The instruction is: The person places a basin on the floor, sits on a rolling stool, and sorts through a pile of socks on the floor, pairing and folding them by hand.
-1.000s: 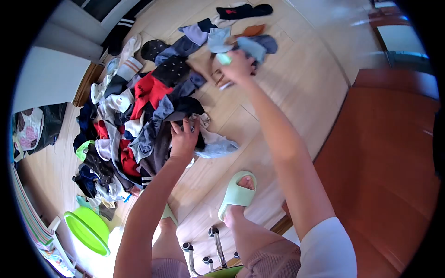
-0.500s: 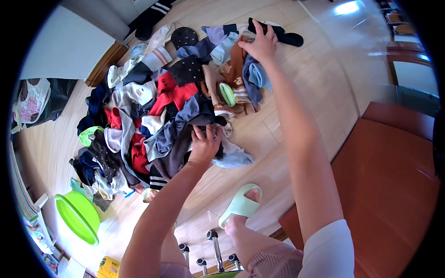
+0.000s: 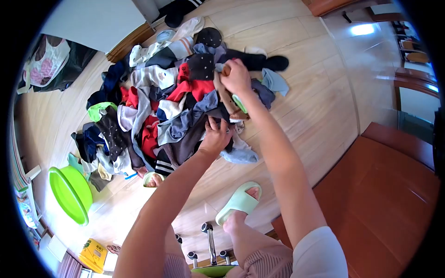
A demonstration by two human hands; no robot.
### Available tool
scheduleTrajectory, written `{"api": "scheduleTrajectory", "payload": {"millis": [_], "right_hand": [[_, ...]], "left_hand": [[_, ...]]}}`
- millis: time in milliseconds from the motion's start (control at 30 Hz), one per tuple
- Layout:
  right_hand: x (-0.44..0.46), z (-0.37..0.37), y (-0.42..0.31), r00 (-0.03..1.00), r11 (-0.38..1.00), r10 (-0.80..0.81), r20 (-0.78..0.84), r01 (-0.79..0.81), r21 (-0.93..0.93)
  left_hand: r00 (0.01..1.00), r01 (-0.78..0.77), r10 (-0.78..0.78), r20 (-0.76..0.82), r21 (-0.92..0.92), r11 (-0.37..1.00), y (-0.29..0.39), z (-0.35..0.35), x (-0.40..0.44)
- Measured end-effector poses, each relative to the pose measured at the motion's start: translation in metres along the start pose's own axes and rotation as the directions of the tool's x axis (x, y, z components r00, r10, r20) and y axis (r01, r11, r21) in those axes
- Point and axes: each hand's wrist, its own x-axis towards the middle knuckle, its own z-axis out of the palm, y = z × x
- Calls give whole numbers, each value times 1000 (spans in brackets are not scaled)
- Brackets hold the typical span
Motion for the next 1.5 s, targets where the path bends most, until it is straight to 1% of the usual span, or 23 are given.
{"api": "scheduleTrajectory", "payload": {"millis": [33,133,233,267,333,367,433,467,533,600,667,700,800,833,867,933,967,1000,1067,1100,1200,1267,1500], "right_hand": [[-7,0,-13,998,998,48,41,-49,35],[-16,-1,-34,976,988,121,183,-136,73],[-27,12,-57,940,976,132,313,-180,127],[-37,31,-67,980,971,33,195,-78,226],[-53,43,-114,956,946,-3,293,-92,310],[-60,49,-135,961,927,-133,240,35,373],[-80,53,-184,930,918,-268,250,168,360],[-93,47,-208,909,936,-295,295,213,281],[-112,31,-226,857,904,-425,292,386,182],[-129,31,-228,820,922,-378,429,377,91],[-140,41,-208,782,916,-341,522,401,-1],[-141,47,-194,745,898,-334,578,438,-45],[-135,59,-162,678,808,-297,672,554,-201],[-132,64,-166,681,781,-288,673,574,-246],[-131,69,-169,676,777,-263,688,571,-264],[-127,73,-180,674,765,-208,709,564,-311],[-130,86,-168,737,742,-274,617,570,-352],[-130,87,-171,737,731,-243,631,567,-380],[-129,88,-178,738,700,-187,648,563,-439],[-127,88,-182,716,697,-132,686,559,-450],[-122,89,-194,634,677,45,772,549,-490],[-122,86,-206,642,650,65,764,554,-521],[-123,97,-213,643,624,124,756,542,-563]], "left_hand": [[997,-21,22,78,-10,1000,-6,-6,-2],[983,-106,135,121,-222,969,-38,-25,-23],[980,-76,108,167,-188,979,-74,-27,-59],[976,-58,89,197,-162,985,-88,-28,-72],[964,86,-42,263,-158,984,-114,-20,-102],[969,161,-121,215,-181,970,-127,-14,-116],[967,218,-246,-69,-275,936,-153,0,-143],[929,350,-369,-6,-304,886,-160,-9,-150],[913,342,-389,-120,-292,893,-166,-47,-142],[904,334,-376,-204,-210,919,-177,-34,-163],[864,471,-500,63,-452,757,-184,-22,-175],[876,482,-438,201,-391,784,-189,-35,-173],[887,351,-447,-118,-459,817,-169,-59,-184],[867,363,-470,-163,-440,821,-165,-61,-199],[843,391,-495,-212,-391,833,-164,-62,-214],[729,592,-649,-219,-276,758,-156,-65,-243],[630,714,-761,-157,-269,646,-153,-56,-253],[515,801,-851,-101,-297,520,-153,-48,-261],[448,872,-887,112,-273,406,-159,-23,-278],[442,882,-870,220,-284,376,-163,-23,-276],[414,907,-856,310,-220,359,-170,-14,-265],[389,921,-826,408,-177,347,-176,-10,-260],[402,913,-846,349,-220,343,-175,-1,-261]]}}
